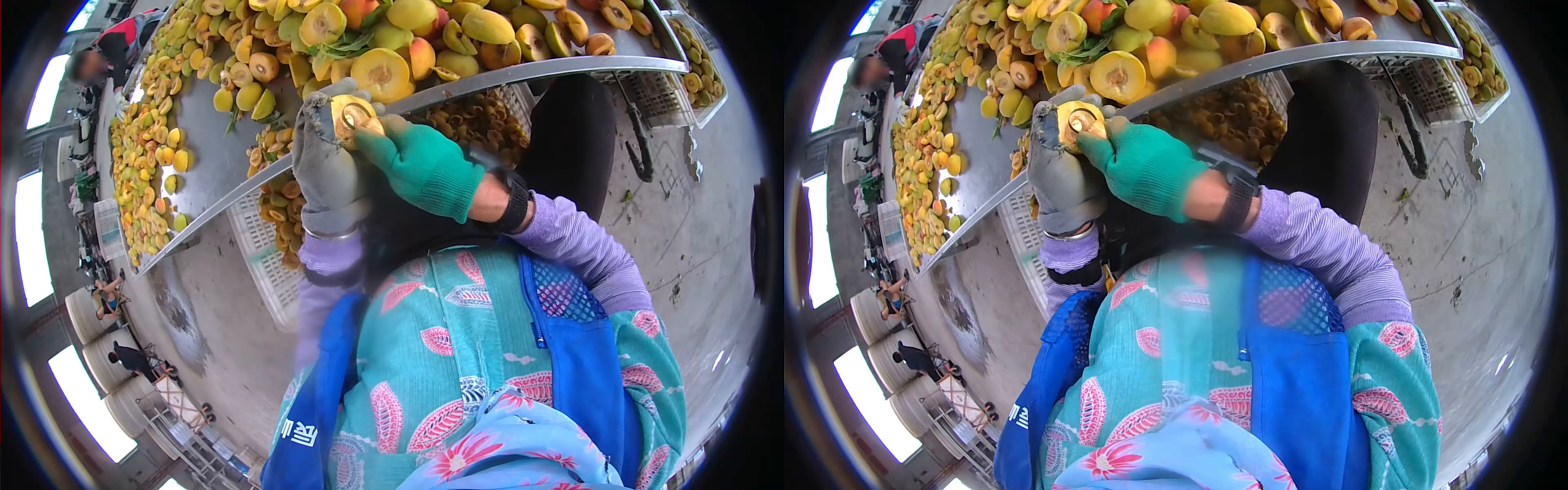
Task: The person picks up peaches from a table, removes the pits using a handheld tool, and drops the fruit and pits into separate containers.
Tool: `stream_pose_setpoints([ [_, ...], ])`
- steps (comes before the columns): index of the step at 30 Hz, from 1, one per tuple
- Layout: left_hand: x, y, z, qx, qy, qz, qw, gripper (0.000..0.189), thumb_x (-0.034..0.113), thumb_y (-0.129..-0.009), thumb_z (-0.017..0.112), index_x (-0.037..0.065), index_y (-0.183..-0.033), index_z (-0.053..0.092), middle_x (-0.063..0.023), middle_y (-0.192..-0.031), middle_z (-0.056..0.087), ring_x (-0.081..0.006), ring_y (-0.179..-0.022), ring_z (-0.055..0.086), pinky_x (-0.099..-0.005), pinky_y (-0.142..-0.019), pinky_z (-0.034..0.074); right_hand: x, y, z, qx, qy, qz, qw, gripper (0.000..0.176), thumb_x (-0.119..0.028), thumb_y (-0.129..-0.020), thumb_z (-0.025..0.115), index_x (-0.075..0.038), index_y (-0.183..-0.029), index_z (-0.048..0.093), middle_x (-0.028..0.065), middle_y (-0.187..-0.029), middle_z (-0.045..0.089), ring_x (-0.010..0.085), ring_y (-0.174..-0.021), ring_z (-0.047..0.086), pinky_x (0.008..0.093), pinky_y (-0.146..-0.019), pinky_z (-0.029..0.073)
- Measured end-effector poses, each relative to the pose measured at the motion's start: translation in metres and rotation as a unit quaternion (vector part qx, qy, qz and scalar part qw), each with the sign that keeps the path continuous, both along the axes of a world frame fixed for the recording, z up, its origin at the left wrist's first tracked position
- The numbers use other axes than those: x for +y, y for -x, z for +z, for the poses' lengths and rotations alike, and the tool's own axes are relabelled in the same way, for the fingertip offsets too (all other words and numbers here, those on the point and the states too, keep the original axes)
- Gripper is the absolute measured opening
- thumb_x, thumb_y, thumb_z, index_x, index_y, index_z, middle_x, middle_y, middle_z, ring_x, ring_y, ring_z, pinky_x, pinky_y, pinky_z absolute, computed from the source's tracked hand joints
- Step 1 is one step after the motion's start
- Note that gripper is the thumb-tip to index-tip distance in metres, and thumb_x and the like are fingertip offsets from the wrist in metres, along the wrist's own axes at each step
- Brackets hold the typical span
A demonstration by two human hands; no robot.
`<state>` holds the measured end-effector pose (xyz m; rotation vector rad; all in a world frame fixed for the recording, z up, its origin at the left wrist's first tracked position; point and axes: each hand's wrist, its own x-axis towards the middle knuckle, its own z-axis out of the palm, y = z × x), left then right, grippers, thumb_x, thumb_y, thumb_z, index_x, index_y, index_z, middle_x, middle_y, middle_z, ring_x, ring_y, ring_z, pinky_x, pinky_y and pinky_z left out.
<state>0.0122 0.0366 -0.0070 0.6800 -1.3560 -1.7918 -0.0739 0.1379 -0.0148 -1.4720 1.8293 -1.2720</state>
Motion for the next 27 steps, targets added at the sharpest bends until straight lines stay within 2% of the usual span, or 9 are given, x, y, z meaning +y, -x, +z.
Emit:
stream_pose_setpoints([
  [2, -0.003, 0.002, 0.000, 0.043, -0.059, -0.002, 0.997, 0.036, 0.029, -0.101, 0.045, -0.003, -0.111, 0.058, -0.0134, -0.096, 0.063, -0.0216, -0.082, 0.063, -0.0327, -0.075, 0.055, -0.001, 0.000, 0.000, 0.003, 0.018, 0.006, 1.000, 0.044, -0.038, -0.101, 0.040, 0.002, -0.115, 0.055, 0.0286, -0.089, 0.063, 0.0428, -0.085, 0.062, 0.0493, -0.067, 0.050],
  [7, -0.006, 0.011, -0.007, 0.003, 0.072, 0.048, 0.996, 0.036, 0.028, -0.101, 0.043, -0.004, -0.106, 0.059, -0.0138, -0.092, 0.064, -0.0206, -0.077, 0.063, -0.0309, -0.069, 0.054, -0.016, -0.009, -0.008, -0.217, -0.053, -0.040, 0.974, 0.047, -0.041, -0.099, 0.045, 0.004, -0.108, 0.055, 0.0285, -0.089, 0.063, 0.0449, -0.086, 0.061, 0.0498, -0.072, 0.049],
  [10, -0.010, 0.012, -0.005, -0.016, 0.066, 0.019, 0.998, 0.038, 0.030, -0.101, 0.044, -0.004, -0.107, 0.058, -0.0157, -0.095, 0.064, -0.0232, -0.080, 0.064, -0.0344, -0.072, 0.056, -0.013, -0.016, -0.001, -0.238, -0.065, -0.078, 0.966, 0.047, -0.042, -0.098, 0.047, 0.003, -0.104, 0.056, 0.0290, -0.088, 0.063, 0.0471, -0.089, 0.060, 0.0494, -0.077, 0.048],
  [13, -0.014, 0.009, 0.004, -0.113, 0.100, -0.021, 0.988, 0.038, 0.030, -0.101, 0.045, -0.005, -0.109, 0.058, -0.0163, -0.090, 0.065, -0.0242, -0.076, 0.065, -0.0352, -0.068, 0.057, -0.015, -0.024, -0.014, -0.246, -0.027, -0.080, 0.966, 0.046, -0.042, -0.098, 0.045, 0.002, -0.103, 0.057, 0.0239, -0.079, 0.064, 0.0422, -0.073, 0.063, 0.0468, -0.066, 0.051],
  [15, -0.023, 0.011, 0.011, -0.191, 0.145, -0.072, 0.968, 0.037, 0.029, -0.100, 0.046, -0.005, -0.110, 0.058, -0.0157, -0.086, 0.066, -0.0236, -0.073, 0.066, -0.0347, -0.066, 0.057, -0.014, -0.027, -0.011, -0.362, -0.045, -0.065, 0.929, 0.044, -0.042, -0.099, 0.045, 0.001, -0.099, 0.057, 0.0174, -0.072, 0.062, 0.0339, -0.058, 0.060, 0.0423, -0.054, 0.049],
  [19, -0.031, 0.024, 0.016, -0.158, 0.126, -0.132, 0.970, 0.035, 0.028, -0.098, 0.051, -0.005, -0.103, 0.062, -0.0140, -0.082, 0.066, -0.0209, -0.070, 0.065, -0.0327, -0.063, 0.056, -0.009, -0.019, 0.006, -0.500, -0.024, -0.054, 0.864, 0.041, -0.044, -0.098, 0.044, -0.006, -0.089, 0.054, 0.0046, -0.061, 0.053, 0.0168, -0.039, 0.046, 0.0311, -0.037, 0.040],
  [22, -0.034, 0.029, 0.018, -0.126, 0.023, -0.184, 0.975, 0.038, 0.032, -0.096, 0.055, -0.004, -0.093, 0.065, -0.0130, -0.081, 0.066, -0.0183, -0.067, 0.063, -0.0298, -0.059, 0.054, 0.004, 0.008, 0.016, -0.799, -0.064, 0.165, 0.575, 0.037, -0.046, -0.098, 0.046, -0.010, -0.088, 0.051, -0.0026, -0.061, 0.046, 0.0108, -0.048, 0.043, 0.0244, -0.044, 0.034],
  [25, -0.028, 0.038, 0.026, -0.148, 0.107, -0.180, 0.967, 0.039, 0.033, -0.096, 0.054, -0.004, -0.092, 0.066, -0.0121, -0.080, 0.065, -0.0180, -0.065, 0.062, -0.0282, -0.058, 0.052, 0.003, 0.010, 0.022, -0.792, -0.051, 0.159, 0.587, 0.037, -0.050, -0.098, 0.043, -0.015, -0.086, 0.047, -0.0049, -0.057, 0.040, 0.0086, -0.043, 0.037, 0.0245, -0.040, 0.031],
  [27, -0.025, 0.040, 0.025, -0.134, 0.058, -0.197, 0.969, 0.037, 0.032, -0.096, 0.053, -0.003, -0.097, 0.065, -0.0109, -0.078, 0.065, -0.0176, -0.066, 0.062, -0.0274, -0.060, 0.052, 0.002, 0.002, 0.026, -0.748, -0.069, 0.090, 0.654, 0.038, -0.049, -0.099, 0.041, -0.015, -0.086, 0.048, -0.0052, -0.056, 0.041, 0.0087, -0.042, 0.038, 0.0243, -0.041, 0.031],
])
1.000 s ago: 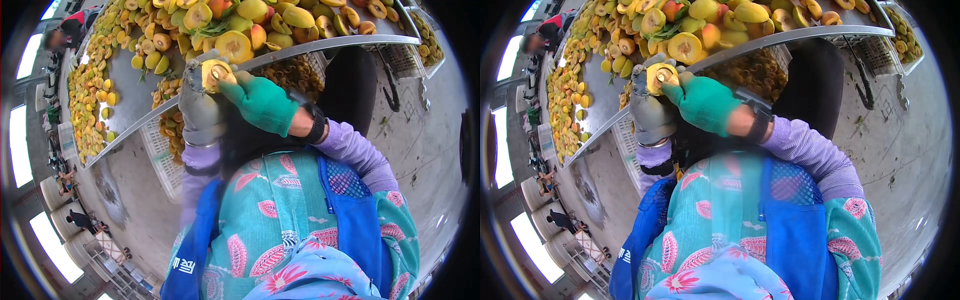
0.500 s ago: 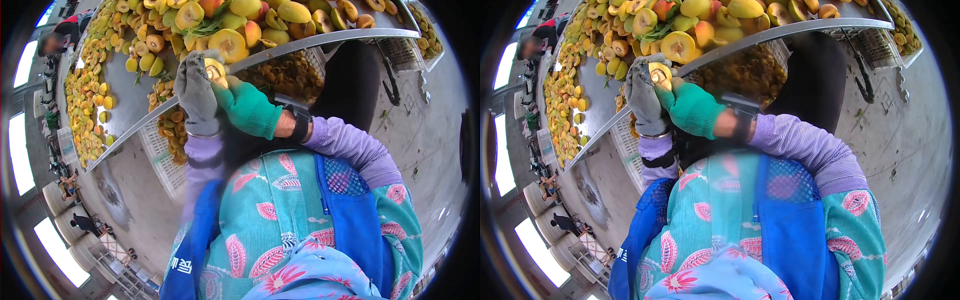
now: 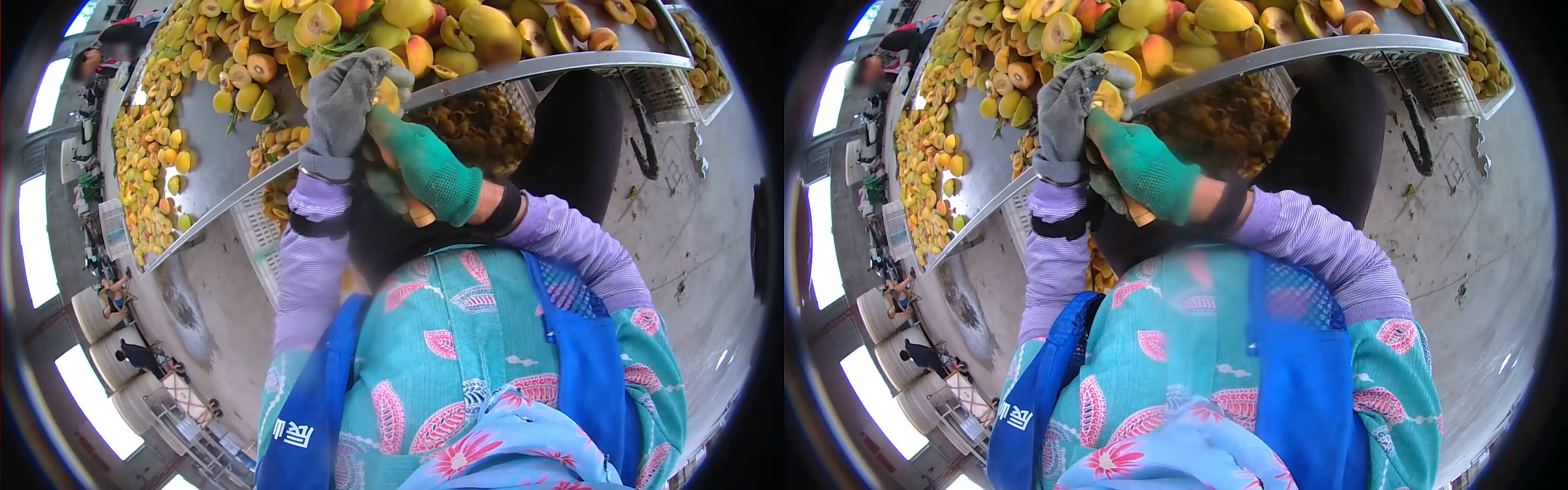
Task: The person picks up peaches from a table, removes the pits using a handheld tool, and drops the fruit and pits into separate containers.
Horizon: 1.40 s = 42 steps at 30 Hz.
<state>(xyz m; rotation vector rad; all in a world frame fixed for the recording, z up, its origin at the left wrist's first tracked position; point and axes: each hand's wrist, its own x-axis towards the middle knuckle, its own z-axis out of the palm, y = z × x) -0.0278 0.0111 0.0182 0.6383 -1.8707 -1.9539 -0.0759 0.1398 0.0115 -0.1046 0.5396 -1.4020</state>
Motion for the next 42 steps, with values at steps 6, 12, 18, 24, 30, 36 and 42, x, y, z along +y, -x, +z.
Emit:
stream_pose_setpoints([
  [6, 0.020, -0.021, 0.004, 0.136, -0.180, 0.111, 0.968, 0.024, 0.030, -0.097, 0.049, 0.007, -0.095, 0.057, -0.0096, -0.083, 0.062, -0.0181, -0.069, 0.060, -0.0263, -0.063, 0.049, 0.002, 0.012, -0.011, -0.241, 0.183, 0.139, 0.943, 0.039, -0.048, -0.101, 0.038, -0.014, -0.091, 0.054, -0.0074, -0.056, 0.041, 0.0070, -0.044, 0.039, 0.0228, -0.044, 0.033],
  [12, -0.076, -0.167, -0.005, -0.229, 0.413, 0.158, 0.867, 0.023, 0.025, -0.094, 0.051, 0.006, -0.094, 0.062, -0.0103, -0.083, 0.063, -0.0221, -0.068, 0.061, -0.0315, -0.059, 0.050, 0.040, 0.036, -0.057, -0.269, 0.006, 0.074, 0.960, 0.038, -0.047, -0.100, 0.041, -0.013, -0.085, 0.050, -0.0057, -0.054, 0.041, 0.0080, -0.042, 0.042, 0.0256, -0.040, 0.033],
  [18, -0.201, -0.109, -0.052, -0.474, 0.457, 0.089, 0.747, 0.027, 0.024, -0.087, 0.060, 0.005, -0.104, 0.065, -0.0106, -0.093, 0.065, -0.0252, -0.082, 0.065, -0.0354, -0.064, 0.053, 0.027, 0.013, -0.033, -0.113, -0.105, 0.109, 0.982, 0.041, -0.051, -0.097, 0.047, -0.013, -0.084, 0.051, -0.0025, -0.056, 0.045, 0.0105, -0.041, 0.043, 0.0248, -0.038, 0.037],
  [24, -0.186, -0.097, -0.040, -0.353, 0.657, -0.114, 0.657, 0.030, 0.021, -0.088, 0.062, 0.003, -0.112, 0.065, -0.0118, -0.108, 0.065, -0.0248, -0.096, 0.065, -0.0356, -0.075, 0.055, 0.003, 0.009, 0.001, 0.312, -0.108, -0.028, 0.943, 0.036, -0.046, -0.097, 0.048, -0.011, -0.092, 0.054, -0.0036, -0.066, 0.049, 0.0134, -0.050, 0.047, 0.0280, -0.042, 0.040],
  [30, -0.042, -0.079, -0.013, -0.083, 0.490, 0.178, 0.849, 0.024, 0.006, -0.084, 0.063, 0.003, -0.108, 0.066, -0.0131, -0.112, 0.065, -0.0279, -0.102, 0.064, -0.0349, -0.088, 0.052, -0.045, -0.017, -0.027, 0.687, 0.003, -0.064, 0.724, 0.038, -0.039, -0.095, 0.053, -0.002, -0.102, 0.058, 0.0237, -0.082, 0.061, 0.0445, -0.079, 0.059, 0.0483, -0.067, 0.047],
  [36, -0.020, -0.052, -0.033, 0.062, 0.194, 0.213, 0.956, 0.022, 0.013, -0.089, 0.062, 0.002, -0.109, 0.063, -0.0132, -0.105, 0.065, -0.0255, -0.095, 0.064, -0.0350, -0.084, 0.052, -0.038, -0.008, -0.037, 0.677, 0.002, -0.085, 0.731, 0.050, -0.043, -0.097, 0.046, 0.005, -0.104, 0.057, 0.0286, -0.087, 0.063, 0.0453, -0.086, 0.061, 0.0500, -0.072, 0.048],
  [42, -0.007, -0.039, -0.023, -0.014, 0.313, 0.224, 0.923, 0.017, 0.007, -0.094, 0.052, 0.000, -0.107, 0.060, -0.0139, -0.107, 0.064, -0.0244, -0.092, 0.065, -0.0338, -0.082, 0.054, -0.038, -0.011, -0.048, 0.657, 0.008, -0.119, 0.745, 0.048, -0.042, -0.097, 0.046, 0.004, -0.102, 0.057, 0.0283, -0.086, 0.063, 0.0461, -0.086, 0.060, 0.0496, -0.076, 0.048],
])
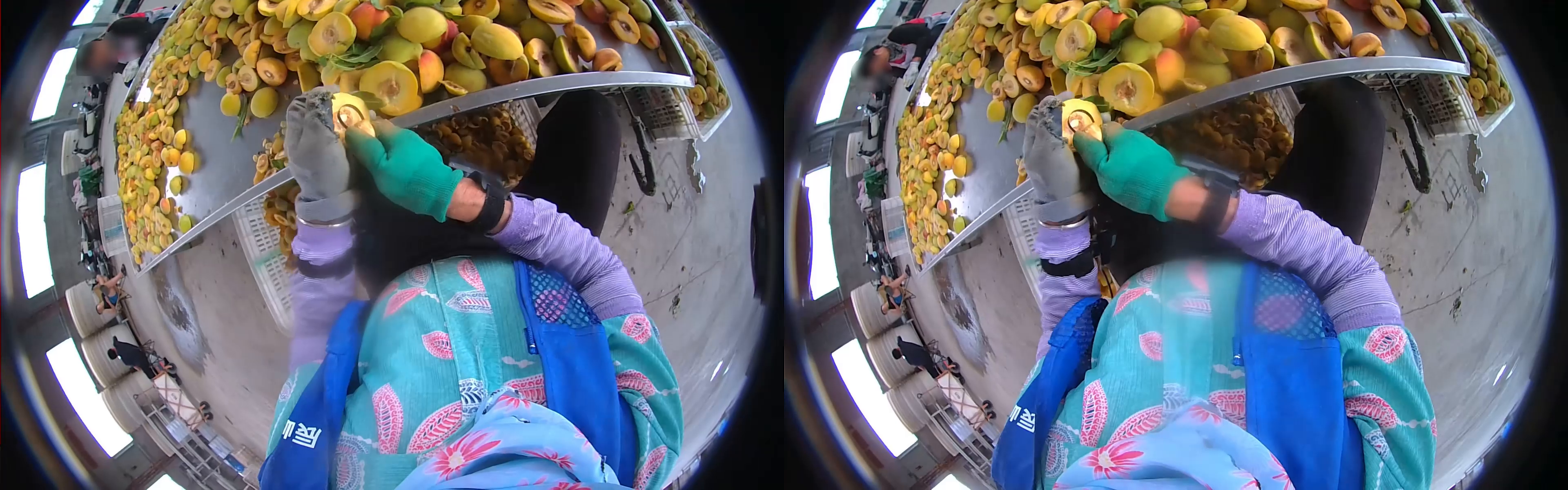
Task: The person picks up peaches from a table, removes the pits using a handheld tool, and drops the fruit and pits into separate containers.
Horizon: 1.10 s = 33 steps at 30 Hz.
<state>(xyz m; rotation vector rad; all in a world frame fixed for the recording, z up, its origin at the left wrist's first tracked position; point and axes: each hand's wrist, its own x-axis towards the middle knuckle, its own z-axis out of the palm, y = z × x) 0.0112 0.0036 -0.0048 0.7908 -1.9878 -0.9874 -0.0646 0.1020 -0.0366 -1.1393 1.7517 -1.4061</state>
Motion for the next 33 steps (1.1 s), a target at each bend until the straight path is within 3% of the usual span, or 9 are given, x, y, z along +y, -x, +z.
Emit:
stream_pose_setpoints([
  [6, 0.000, 0.011, -0.016, 0.077, -0.010, -0.035, 0.996, 0.026, 0.009, -0.081, 0.059, 0.002, -0.106, 0.062, -0.0146, -0.102, 0.067, -0.0242, -0.090, 0.065, -0.0327, -0.080, 0.053, 0.006, -0.005, 0.012, -0.176, -0.054, -0.016, 0.983, 0.049, -0.046, -0.097, 0.046, 0.002, -0.099, 0.058, 0.0246, -0.077, 0.062, 0.0386, -0.070, 0.063, 0.0439, -0.061, 0.049],
  [7, -0.010, 0.008, -0.012, -0.055, 0.300, -0.072, 0.950, 0.021, 0.010, -0.087, 0.054, 0.000, -0.103, 0.063, -0.0137, -0.100, 0.068, -0.0223, -0.088, 0.065, -0.0321, -0.079, 0.052, 0.010, -0.002, 0.016, -0.207, -0.071, -0.004, 0.976, 0.050, -0.047, -0.097, 0.046, 0.002, -0.097, 0.058, 0.0223, -0.075, 0.062, 0.0354, -0.064, 0.063, 0.0418, -0.055, 0.048],
  [11, -0.016, 0.016, -0.005, 0.027, -0.153, -0.127, 0.980, 0.019, 0.010, -0.097, 0.050, -0.001, -0.097, 0.065, -0.0053, -0.088, 0.068, -0.0117, -0.076, 0.063, -0.0257, -0.070, 0.051, 0.019, 0.009, 0.037, -0.386, -0.081, 0.038, 0.918, 0.051, -0.050, -0.096, 0.044, -0.001, -0.096, 0.057, 0.0114, -0.065, 0.057, 0.0210, -0.044, 0.055, 0.0330, -0.035, 0.040],
  [14, -0.011, 0.025, -0.015, 0.141, -0.197, -0.145, 0.959, 0.024, 0.016, -0.100, 0.049, -0.001, -0.098, 0.066, -0.0033, -0.088, 0.068, -0.0075, -0.076, 0.061, -0.0229, -0.069, 0.051, 0.006, -0.004, 0.030, -0.463, -0.039, -0.012, 0.886, 0.051, -0.052, -0.096, 0.043, -0.002, -0.097, 0.057, 0.0067, -0.060, 0.053, 0.0170, -0.039, 0.049, 0.0314, -0.032, 0.037],
  [16, -0.022, 0.028, -0.017, -0.035, 0.126, -0.166, 0.978, 0.018, 0.010, -0.092, 0.054, -0.001, -0.102, 0.066, -0.0097, -0.090, 0.069, -0.0175, -0.078, 0.066, -0.0275, -0.071, 0.053, 0.015, 0.001, 0.026, -0.351, -0.083, -0.011, 0.933, 0.050, -0.052, -0.096, 0.043, -0.003, -0.094, 0.056, 0.0057, -0.057, 0.051, 0.0157, -0.038, 0.046, 0.0308, -0.034, 0.037],
  [21, -0.045, 0.017, 0.000, -0.148, 0.215, -0.295, 0.919, 0.022, 0.011, -0.088, 0.054, 0.000, -0.103, 0.066, -0.0111, -0.093, 0.068, -0.0213, -0.082, 0.067, -0.0299, -0.075, 0.054, 0.023, 0.012, 0.038, -0.482, -0.087, 0.064, 0.869, 0.048, -0.051, -0.096, 0.043, -0.005, -0.089, 0.055, 0.0052, -0.054, 0.049, 0.0158, -0.038, 0.044, 0.0310, -0.036, 0.037],
  [27, -0.019, 0.019, -0.004, -0.065, -0.285, -0.127, 0.948, 0.028, 0.011, -0.088, 0.057, -0.004, -0.112, 0.061, -0.0130, -0.106, 0.065, -0.0241, -0.095, 0.063, -0.0328, -0.077, 0.053, 0.025, 0.004, 0.047, -0.504, -0.089, 0.016, 0.859, 0.048, -0.050, -0.096, 0.044, -0.005, -0.084, 0.056, 0.0062, -0.056, 0.050, 0.0163, -0.040, 0.046, 0.0318, -0.038, 0.039],
  [30, -0.025, 0.024, -0.018, -0.034, 0.373, -0.088, 0.923, 0.026, 0.020, -0.097, 0.049, -0.002, -0.102, 0.064, -0.0098, -0.090, 0.067, -0.0193, -0.086, 0.064, -0.0311, -0.076, 0.054, 0.010, 0.001, 0.027, -0.371, -0.042, -0.003, 0.928, 0.052, -0.052, -0.096, 0.045, -0.003, -0.084, 0.059, 0.0097, -0.060, 0.055, 0.0183, -0.045, 0.052, 0.0329, -0.043, 0.043],
  [33, -0.024, 0.017, -0.025, -0.048, 0.164, -0.141, 0.975, 0.021, 0.015, -0.090, 0.054, -0.001, -0.101, 0.063, -0.0113, -0.097, 0.067, -0.0227, -0.090, 0.065, -0.0336, -0.080, 0.053, 0.013, 0.042, 0.017, -0.136, -0.064, 0.089, 0.985, 0.060, -0.054, -0.096, 0.043, 0.002, -0.088, 0.064, 0.0148, -0.069, 0.063, 0.0210, -0.052, 0.060, 0.0336, -0.054, 0.049],
])
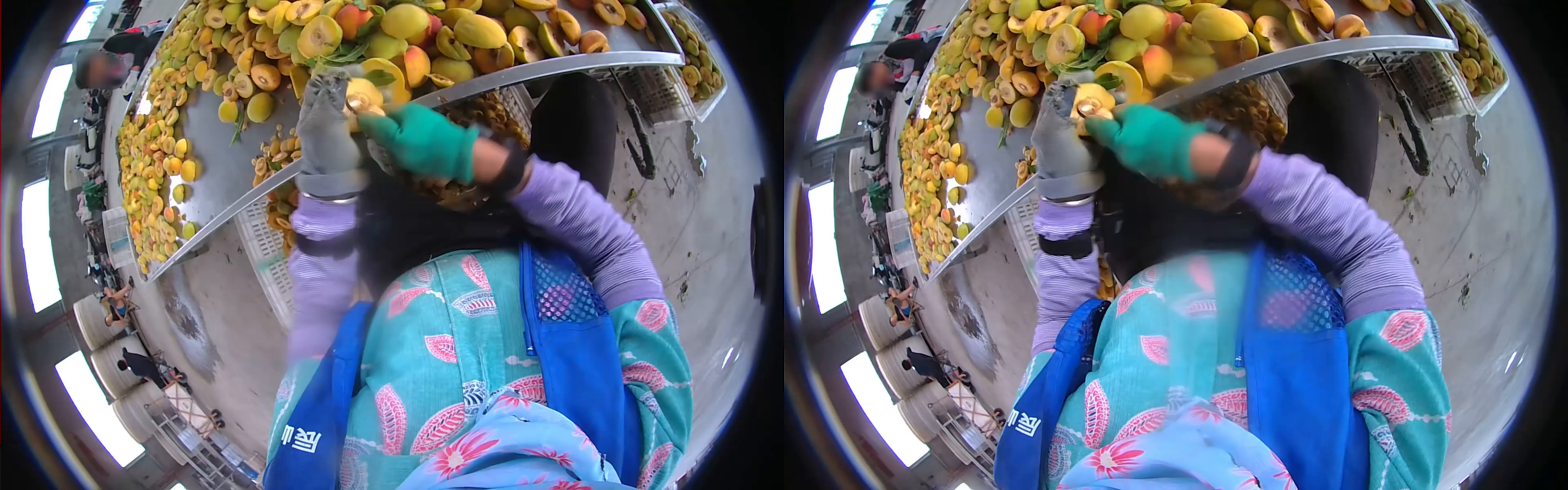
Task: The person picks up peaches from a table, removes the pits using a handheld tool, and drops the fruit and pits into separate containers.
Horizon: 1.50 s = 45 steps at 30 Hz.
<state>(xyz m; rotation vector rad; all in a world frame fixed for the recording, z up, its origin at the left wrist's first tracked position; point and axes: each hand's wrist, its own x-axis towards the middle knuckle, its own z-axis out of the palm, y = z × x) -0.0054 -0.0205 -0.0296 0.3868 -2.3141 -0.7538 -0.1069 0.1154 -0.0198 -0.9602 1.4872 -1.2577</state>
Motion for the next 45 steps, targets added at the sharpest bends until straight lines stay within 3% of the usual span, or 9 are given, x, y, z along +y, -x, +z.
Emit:
stream_pose_setpoints([
  [6, 0.009, 0.002, 0.001, -0.089, 0.175, 0.112, 0.974, 0.022, 0.009, -0.085, 0.060, -0.001, -0.104, 0.062, -0.0154, -0.104, 0.065, -0.0282, -0.093, 0.065, -0.0344, -0.085, 0.053, 0.002, -0.028, -0.022, -0.096, 0.024, -0.066, 0.993, 0.057, -0.053, -0.096, 0.043, 0.000, -0.101, 0.063, 0.0113, -0.066, 0.059, 0.0193, -0.049, 0.057, 0.0345, -0.045, 0.050],
  [9, 0.031, 0.017, -0.007, 0.122, -0.352, 0.200, 0.906, 0.024, 0.014, -0.086, 0.060, -0.001, -0.105, 0.063, -0.0148, -0.102, 0.067, -0.0260, -0.094, 0.066, -0.0339, -0.080, 0.054, 0.014, -0.028, 0.013, -0.204, -0.089, -0.072, 0.972, 0.050, -0.044, -0.097, 0.048, 0.003, -0.102, 0.062, 0.0022, -0.074, 0.058, 0.0084, -0.065, 0.050, 0.0253, -0.058, 0.045],
  [13, 0.031, 0.018, 0.027, -0.004, -0.518, 0.106, 0.849, 0.029, 0.024, -0.097, 0.055, -0.003, -0.102, 0.064, -0.0127, -0.085, 0.068, -0.0180, -0.079, 0.067, -0.0238, -0.066, 0.053, 0.001, -0.038, 0.000, -0.220, -0.057, -0.120, 0.966, 0.052, -0.047, -0.096, 0.047, 0.003, -0.100, 0.062, 0.0048, -0.072, 0.059, 0.0121, -0.059, 0.054, 0.0288, -0.053, 0.046],
  [18, 0.001, 0.014, 0.014, -0.149, 0.222, 0.001, 0.964, 0.025, 0.022, -0.097, 0.051, 0.005, -0.096, 0.069, -0.0092, -0.087, 0.071, -0.0205, -0.079, 0.069, -0.0313, -0.074, 0.053, -0.007, -0.044, -0.021, -0.186, -0.030, -0.105, 0.976, 0.051, -0.051, -0.095, 0.045, -0.002, -0.093, 0.060, 0.0062, -0.061, 0.054, 0.0169, -0.044, 0.050, 0.0331, -0.039, 0.041],
  [21, 0.001, 0.011, 0.036, -0.254, -0.020, -0.154, 0.955, 0.019, 0.016, -0.094, 0.053, 0.004, -0.098, 0.068, -0.0093, -0.089, 0.071, -0.0217, -0.078, 0.068, -0.0322, -0.075, 0.053, 0.016, -0.020, 0.015, -0.216, -0.122, 0.004, 0.969, 0.046, -0.050, -0.096, 0.045, -0.005, -0.090, 0.056, 0.0052, -0.058, 0.052, 0.0159, -0.041, 0.045, 0.0308, -0.037, 0.037],
  [33, -0.007, 0.029, 0.046, -0.243, 0.220, -0.139, 0.934, 0.022, 0.006, -0.081, 0.056, 0.005, -0.101, 0.067, -0.0134, -0.095, 0.069, -0.0218, -0.088, 0.068, -0.0299, -0.081, 0.053, 0.007, -0.018, 0.021, -0.409, -0.073, 0.008, 0.909, 0.044, -0.053, -0.097, 0.041, -0.013, -0.082, 0.050, -0.0005, -0.055, 0.044, 0.0130, -0.039, 0.039, 0.0288, -0.036, 0.034],
  [34, -0.007, 0.029, 0.047, -0.158, -0.195, -0.166, 0.954, 0.021, 0.012, -0.091, 0.050, 0.004, -0.104, 0.066, -0.0087, -0.094, 0.068, -0.0160, -0.085, 0.065, -0.0280, -0.081, 0.051, 0.005, -0.020, 0.015, -0.517, -0.026, 0.012, 0.856, 0.044, -0.054, -0.097, 0.042, -0.013, -0.083, 0.050, -0.0011, -0.055, 0.045, 0.0124, -0.038, 0.039, 0.0271, -0.035, 0.033],
  [38, 0.023, 0.025, 0.026, -0.033, -0.270, 0.079, 0.959, 0.027, 0.019, -0.096, 0.044, 0.002, -0.100, 0.065, -0.0061, -0.093, 0.067, -0.0162, -0.087, 0.063, -0.0289, -0.082, 0.049, 0.008, -0.008, 0.022, -0.583, -0.003, 0.035, 0.812, 0.040, -0.052, -0.098, 0.044, -0.014, -0.087, 0.048, -0.0041, -0.055, 0.042, 0.0087, -0.039, 0.038, 0.0235, -0.035, 0.030],
  [45, -0.010, 0.028, 0.026, -0.066, -0.018, -0.143, 0.987, 0.033, 0.025, -0.098, 0.043, 0.002, -0.095, 0.066, -0.0079, -0.094, 0.067, -0.0172, -0.085, 0.064, -0.0313, -0.078, 0.051, 0.015, -0.004, 0.018, -0.604, 0.037, 0.093, 0.791, 0.037, -0.049, -0.098, 0.046, -0.013, -0.093, 0.049, -0.0058, -0.058, 0.042, 0.0061, -0.041, 0.038, 0.0226, -0.037, 0.031],
])
